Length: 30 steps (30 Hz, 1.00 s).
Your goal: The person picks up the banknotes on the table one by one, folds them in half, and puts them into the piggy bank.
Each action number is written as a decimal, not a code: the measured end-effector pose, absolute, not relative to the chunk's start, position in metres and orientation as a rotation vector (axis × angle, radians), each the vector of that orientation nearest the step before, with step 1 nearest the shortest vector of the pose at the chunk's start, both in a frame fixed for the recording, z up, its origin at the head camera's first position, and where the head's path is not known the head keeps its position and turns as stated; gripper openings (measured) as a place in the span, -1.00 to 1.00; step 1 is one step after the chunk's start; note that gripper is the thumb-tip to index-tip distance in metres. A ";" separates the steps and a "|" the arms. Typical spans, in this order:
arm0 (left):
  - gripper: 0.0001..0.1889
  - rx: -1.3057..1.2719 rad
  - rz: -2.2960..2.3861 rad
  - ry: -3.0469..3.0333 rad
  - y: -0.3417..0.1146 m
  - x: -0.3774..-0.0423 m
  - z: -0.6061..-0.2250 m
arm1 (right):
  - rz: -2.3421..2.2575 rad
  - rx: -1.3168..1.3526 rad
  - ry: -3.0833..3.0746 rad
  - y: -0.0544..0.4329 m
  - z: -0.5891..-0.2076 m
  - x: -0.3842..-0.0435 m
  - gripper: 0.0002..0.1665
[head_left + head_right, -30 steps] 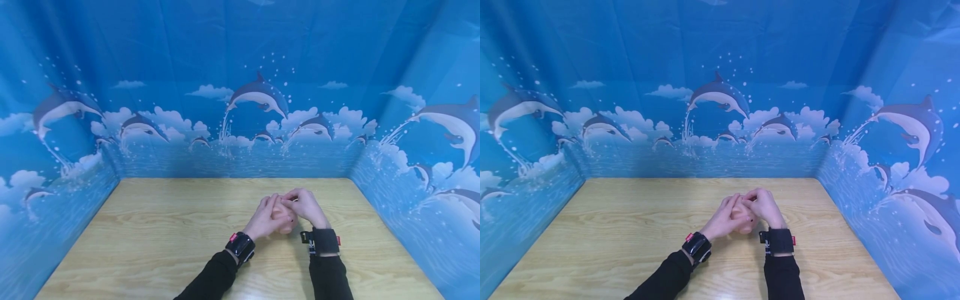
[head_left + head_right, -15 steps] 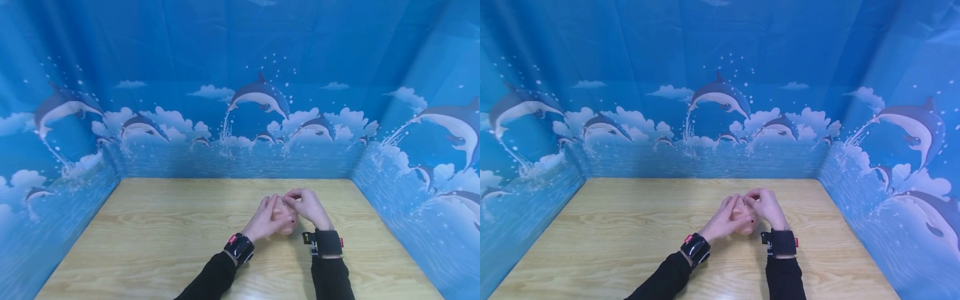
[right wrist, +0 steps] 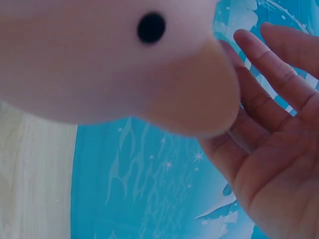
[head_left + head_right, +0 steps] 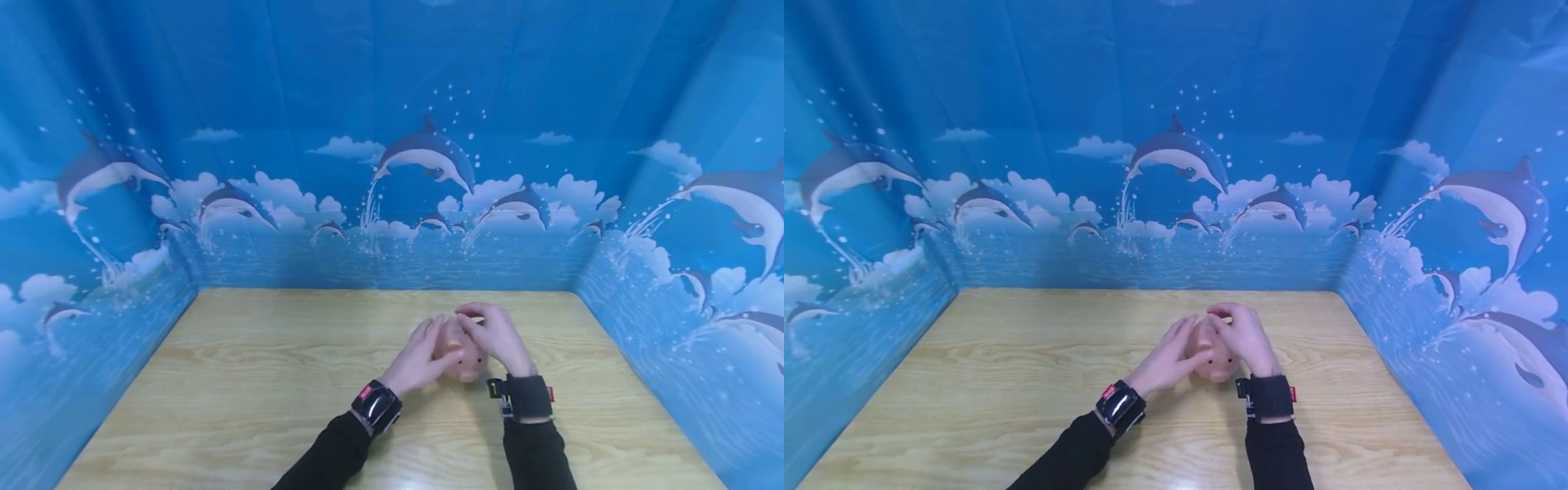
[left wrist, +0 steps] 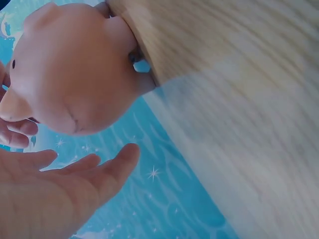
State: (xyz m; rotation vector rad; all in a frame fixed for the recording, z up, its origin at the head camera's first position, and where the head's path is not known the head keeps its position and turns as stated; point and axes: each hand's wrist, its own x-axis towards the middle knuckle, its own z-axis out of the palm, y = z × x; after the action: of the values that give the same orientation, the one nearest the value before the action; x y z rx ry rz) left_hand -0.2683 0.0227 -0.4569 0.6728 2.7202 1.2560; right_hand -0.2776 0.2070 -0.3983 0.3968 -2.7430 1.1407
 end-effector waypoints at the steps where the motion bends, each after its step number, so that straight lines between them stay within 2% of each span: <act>1: -0.05 0.684 1.242 2.736 0.021 -0.267 -0.456 | 1.140 0.406 -2.742 0.206 -0.398 -0.277 -0.71; 10: -0.13 0.742 1.144 2.868 -0.004 -0.267 -0.454 | 1.117 0.455 -2.752 0.195 -0.399 -0.276 -0.69; 20: -0.18 0.678 1.044 2.957 -0.030 -0.269 -0.458 | 1.090 0.532 -2.759 0.179 -0.401 -0.275 -0.68; 30: -0.12 0.645 0.978 3.018 -0.047 -0.265 -0.458 | 1.009 0.609 -2.766 0.157 -0.404 -0.271 -0.64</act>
State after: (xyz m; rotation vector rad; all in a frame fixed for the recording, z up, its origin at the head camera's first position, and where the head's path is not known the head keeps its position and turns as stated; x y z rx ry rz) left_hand -0.2645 -0.0468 -0.4583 0.6450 3.0178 0.9780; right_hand -0.2711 0.1573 -0.4038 0.6086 -2.7662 1.0090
